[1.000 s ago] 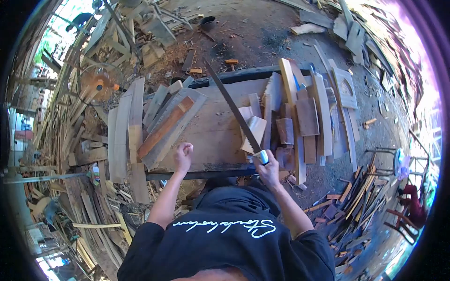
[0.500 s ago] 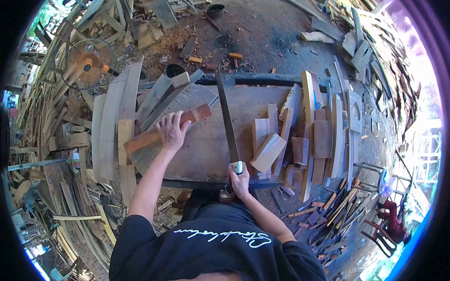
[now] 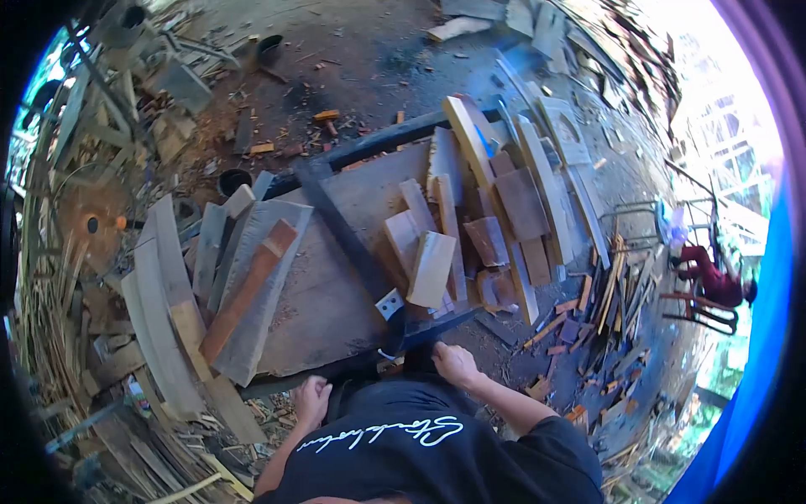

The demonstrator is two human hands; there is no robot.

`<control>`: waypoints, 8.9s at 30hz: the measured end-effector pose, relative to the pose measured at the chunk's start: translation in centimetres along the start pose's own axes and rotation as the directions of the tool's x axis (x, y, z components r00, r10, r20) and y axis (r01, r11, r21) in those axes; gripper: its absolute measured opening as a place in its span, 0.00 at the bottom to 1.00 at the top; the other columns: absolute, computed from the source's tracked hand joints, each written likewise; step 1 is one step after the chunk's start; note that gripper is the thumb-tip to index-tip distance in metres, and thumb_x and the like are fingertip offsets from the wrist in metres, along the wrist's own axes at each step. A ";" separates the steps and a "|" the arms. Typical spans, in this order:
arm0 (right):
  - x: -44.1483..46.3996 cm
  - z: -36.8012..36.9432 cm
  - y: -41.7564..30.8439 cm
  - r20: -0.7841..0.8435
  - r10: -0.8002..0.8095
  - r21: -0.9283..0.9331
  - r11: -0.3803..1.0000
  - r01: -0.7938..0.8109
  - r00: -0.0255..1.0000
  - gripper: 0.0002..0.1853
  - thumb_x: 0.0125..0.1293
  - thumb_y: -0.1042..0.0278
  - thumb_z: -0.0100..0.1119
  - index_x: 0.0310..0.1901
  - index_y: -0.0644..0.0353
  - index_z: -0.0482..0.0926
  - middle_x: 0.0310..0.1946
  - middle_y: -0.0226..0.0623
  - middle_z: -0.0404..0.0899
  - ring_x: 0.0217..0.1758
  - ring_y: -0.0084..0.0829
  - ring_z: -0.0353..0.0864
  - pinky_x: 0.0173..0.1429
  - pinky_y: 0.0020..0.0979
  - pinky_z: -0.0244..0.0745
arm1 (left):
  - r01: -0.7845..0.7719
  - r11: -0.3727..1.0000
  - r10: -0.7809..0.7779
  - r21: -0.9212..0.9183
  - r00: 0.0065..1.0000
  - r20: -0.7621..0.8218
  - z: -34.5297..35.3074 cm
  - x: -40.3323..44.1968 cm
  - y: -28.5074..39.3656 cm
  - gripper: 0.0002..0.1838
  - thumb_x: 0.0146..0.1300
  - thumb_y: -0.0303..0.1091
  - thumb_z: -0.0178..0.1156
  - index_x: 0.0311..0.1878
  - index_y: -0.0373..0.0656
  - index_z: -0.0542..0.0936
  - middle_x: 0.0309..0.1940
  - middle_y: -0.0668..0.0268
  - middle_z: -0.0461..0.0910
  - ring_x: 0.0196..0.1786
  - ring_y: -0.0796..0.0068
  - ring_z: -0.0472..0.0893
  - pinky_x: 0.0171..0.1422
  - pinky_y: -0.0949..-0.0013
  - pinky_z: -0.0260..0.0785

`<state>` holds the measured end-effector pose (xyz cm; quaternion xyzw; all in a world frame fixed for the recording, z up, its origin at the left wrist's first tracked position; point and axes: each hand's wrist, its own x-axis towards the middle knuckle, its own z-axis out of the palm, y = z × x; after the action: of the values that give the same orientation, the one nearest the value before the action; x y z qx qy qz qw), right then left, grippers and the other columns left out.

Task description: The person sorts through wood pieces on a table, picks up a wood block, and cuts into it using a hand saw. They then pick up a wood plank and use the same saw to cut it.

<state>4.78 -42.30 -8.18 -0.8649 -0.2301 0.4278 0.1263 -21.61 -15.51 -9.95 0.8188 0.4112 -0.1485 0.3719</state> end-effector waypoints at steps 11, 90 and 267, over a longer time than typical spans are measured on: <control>-0.2 3.8 11.1 0.493 -0.095 0.031 0.995 0.091 0.865 0.15 0.59 0.67 0.52 0.45 0.54 0.84 0.39 0.47 0.85 0.43 0.48 0.86 0.50 0.44 0.81 | 0.349 0.914 -0.150 -0.206 0.763 0.628 -1.3 -6.3 -8.9 0.07 0.65 0.34 0.63 0.37 0.40 0.83 0.28 0.66 0.83 0.34 0.75 0.79 0.39 0.69 0.71; 6.9 7.6 -5.7 -0.790 -0.082 0.007 0.990 0.143 0.607 0.36 0.62 0.45 0.65 0.58 0.69 0.64 0.46 0.61 0.74 0.46 0.59 0.81 0.47 0.49 0.79 | -0.075 0.902 0.365 0.425 0.656 -0.660 -13.3 18.6 9.0 0.24 0.63 0.52 0.62 0.57 0.50 0.76 0.55 0.59 0.77 0.60 0.55 0.75 0.61 0.48 0.65; 7.0 7.6 -18.0 -0.688 -0.423 0.171 0.695 0.698 0.589 0.12 0.67 0.67 0.60 0.41 0.62 0.67 0.29 0.56 0.76 0.34 0.60 0.78 0.35 0.51 0.73 | 0.259 0.953 -0.007 0.155 0.532 -0.847 -11.1 22.7 9.0 0.18 0.67 0.41 0.48 0.37 0.41 0.85 0.43 0.59 0.85 0.54 0.58 0.80 0.57 0.53 0.68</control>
<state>-2.84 -23.05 -10.02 -0.7810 -0.3463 0.1052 0.5090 -1.21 1.94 -10.45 0.7970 0.5766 0.1798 0.0060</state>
